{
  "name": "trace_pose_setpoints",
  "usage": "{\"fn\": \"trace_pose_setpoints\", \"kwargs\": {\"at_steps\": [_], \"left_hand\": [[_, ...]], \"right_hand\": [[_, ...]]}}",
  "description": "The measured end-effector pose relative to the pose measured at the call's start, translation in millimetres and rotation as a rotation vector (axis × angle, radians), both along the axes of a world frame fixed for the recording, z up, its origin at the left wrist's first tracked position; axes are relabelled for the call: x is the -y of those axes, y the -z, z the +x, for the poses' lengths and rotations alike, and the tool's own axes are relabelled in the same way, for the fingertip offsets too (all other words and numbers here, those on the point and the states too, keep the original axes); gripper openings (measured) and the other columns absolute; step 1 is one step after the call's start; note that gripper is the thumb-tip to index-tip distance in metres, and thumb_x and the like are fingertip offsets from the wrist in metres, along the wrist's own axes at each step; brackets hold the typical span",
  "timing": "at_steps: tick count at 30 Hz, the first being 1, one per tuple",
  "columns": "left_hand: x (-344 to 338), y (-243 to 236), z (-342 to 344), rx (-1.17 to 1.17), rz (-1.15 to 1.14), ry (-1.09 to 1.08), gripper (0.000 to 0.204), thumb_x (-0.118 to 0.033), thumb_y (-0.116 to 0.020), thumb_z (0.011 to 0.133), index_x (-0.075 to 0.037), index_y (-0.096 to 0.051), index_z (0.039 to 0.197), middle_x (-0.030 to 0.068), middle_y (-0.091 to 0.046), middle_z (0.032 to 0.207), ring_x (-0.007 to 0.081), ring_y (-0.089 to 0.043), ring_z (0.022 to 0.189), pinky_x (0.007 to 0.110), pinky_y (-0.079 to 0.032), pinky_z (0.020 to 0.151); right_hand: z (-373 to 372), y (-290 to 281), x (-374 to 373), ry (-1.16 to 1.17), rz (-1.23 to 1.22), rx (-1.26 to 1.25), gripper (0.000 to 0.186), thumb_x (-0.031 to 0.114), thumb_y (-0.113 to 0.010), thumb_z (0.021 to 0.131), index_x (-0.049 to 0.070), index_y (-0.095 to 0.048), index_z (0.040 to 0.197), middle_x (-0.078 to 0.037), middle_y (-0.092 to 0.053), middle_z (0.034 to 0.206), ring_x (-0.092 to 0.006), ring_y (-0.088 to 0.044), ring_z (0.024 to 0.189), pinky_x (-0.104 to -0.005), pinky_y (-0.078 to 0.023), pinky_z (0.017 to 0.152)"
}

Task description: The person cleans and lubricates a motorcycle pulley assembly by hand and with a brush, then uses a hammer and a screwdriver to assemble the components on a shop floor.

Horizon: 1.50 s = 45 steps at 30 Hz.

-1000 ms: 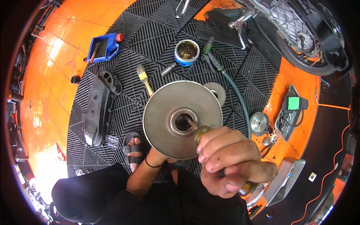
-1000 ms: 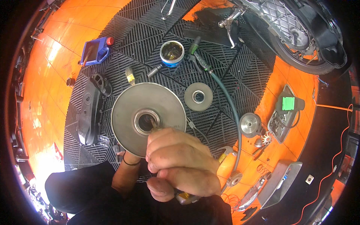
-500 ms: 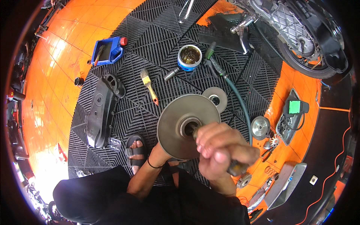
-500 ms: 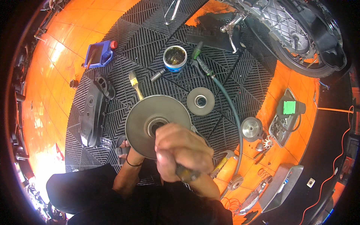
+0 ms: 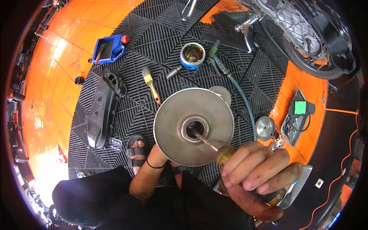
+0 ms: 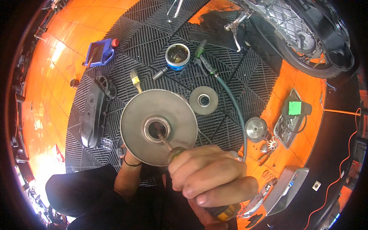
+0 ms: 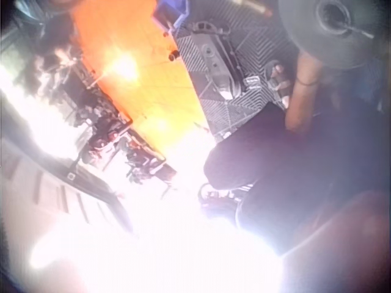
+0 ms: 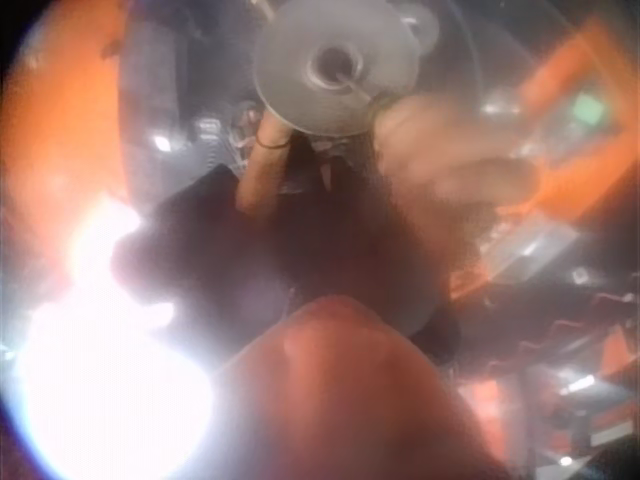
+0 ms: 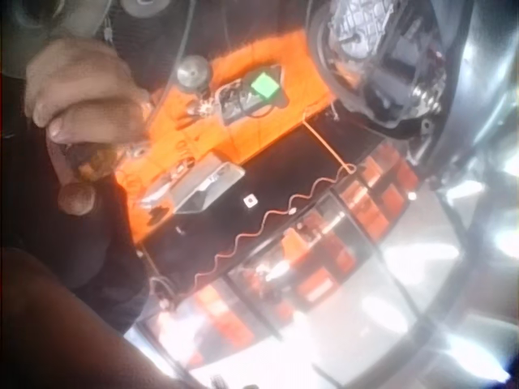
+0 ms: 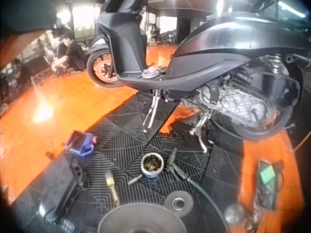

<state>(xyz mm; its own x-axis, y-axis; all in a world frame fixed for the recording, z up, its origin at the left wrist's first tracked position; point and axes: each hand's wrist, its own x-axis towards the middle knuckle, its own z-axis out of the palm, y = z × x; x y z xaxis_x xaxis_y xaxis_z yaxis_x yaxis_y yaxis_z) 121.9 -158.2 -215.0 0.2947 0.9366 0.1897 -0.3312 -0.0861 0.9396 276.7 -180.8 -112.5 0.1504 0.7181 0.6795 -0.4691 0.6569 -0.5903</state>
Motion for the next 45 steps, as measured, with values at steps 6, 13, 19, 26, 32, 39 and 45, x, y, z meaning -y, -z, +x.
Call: {"fn": "trace_pose_setpoints", "kwargs": {"at_steps": [6,13,19,26,32,39,45], "left_hand": [[2,-2,-4,0.015,-0.01,0.014,0.049,-0.03,-0.072,0.091,0.005,-0.063,0.123,0.0185,-0.065,0.119,0.0228,-0.065,0.101,0.031,-0.054,0.086],[-1,-6,-5,0.013,-0.006,0.013,0.049,-0.03,-0.072,0.091,0.006,-0.063,0.122,0.0185,-0.065,0.118,0.0222,-0.065,0.098,0.031,-0.055,0.084],[-1,-8,-8,-0.008,-0.003,0.008,0.048,-0.03,-0.072,0.091,0.006,-0.063,0.122,0.0185,-0.065,0.117,0.0218,-0.066,0.096,0.03,-0.055,0.082],[-6,-11,-6,0.015,-0.023,0.053,0.048,-0.03,-0.072,0.091,0.006,-0.063,0.122,0.0185,-0.066,0.115,0.0213,-0.067,0.094,0.029,-0.056,0.08],[-6,-19,3,0.015,-0.036,0.052,0.048,-0.03,-0.072,0.091,0.006,-0.063,0.122,0.0185,-0.066,0.114,0.0208,-0.067,0.092,0.029,-0.057,0.079],[-6,-32,16,0.037,0.056,-0.104,0.042,-0.03,-0.072,0.09,0.002,-0.063,0.115,0.0201,-0.063,0.12,0.024,-0.063,0.104,0.033,-0.054,0.085],[-13,-24,10,-0.263,0.35,-0.124,0.033,-0.027,-0.073,0.089,-0.003,-0.062,0.109,0.0157,-0.063,0.119,0.0274,-0.061,0.109,0.039,-0.05,0.091]], "right_hand": [[-3,10,-23,-0.193,0.135,-0.01,0.053,0.049,-0.058,0.102,0.0,-0.05,0.083,-0.015,-0.059,0.074,-0.0199,-0.057,0.045,-0.0333,-0.051,0.038],[1,6,-25,-0.355,0.115,0.022,0.042,0.035,-0.06,0.098,-0.002,-0.055,0.078,-0.017,-0.061,0.071,-0.0228,-0.058,0.046,-0.0356,-0.051,0.04],[-1,8,-24,-0.398,0.076,0.018,0.039,0.032,-0.061,0.094,-0.001,-0.055,0.075,-0.016,-0.061,0.069,-0.0225,-0.057,0.045,-0.0351,-0.049,0.039],[-7,1,-13,-0.198,0.069,-0.029,0.041,0.033,-0.055,0.102,0.0,-0.052,0.077,-0.013,-0.059,0.066,-0.0183,-0.054,0.04,-0.0323,-0.048,0.037],[-13,3,-16,-0.139,0.063,-0.014,0.042,0.038,-0.051,0.104,0.0,-0.05,0.085,-0.015,-0.058,0.074,-0.0195,-0.056,0.045,-0.0313,-0.047,0.036],[-25,-2,-8,0.013,0.021,-0.05,0.044,0.039,-0.046,0.104,-0.001,-0.05,0.086,-0.016,-0.057,0.074,-0.0192,-0.054,0.044,-0.0315,-0.045,0.035],[-41,-9,27,0.171,-0.229,0.002,0.013,0.014,-0.061,0.094,0.001,-0.057,0.092,-0.02,-0.063,0.086,-0.0272,-0.056,0.062,-0.0441,-0.05,0.053]]}}
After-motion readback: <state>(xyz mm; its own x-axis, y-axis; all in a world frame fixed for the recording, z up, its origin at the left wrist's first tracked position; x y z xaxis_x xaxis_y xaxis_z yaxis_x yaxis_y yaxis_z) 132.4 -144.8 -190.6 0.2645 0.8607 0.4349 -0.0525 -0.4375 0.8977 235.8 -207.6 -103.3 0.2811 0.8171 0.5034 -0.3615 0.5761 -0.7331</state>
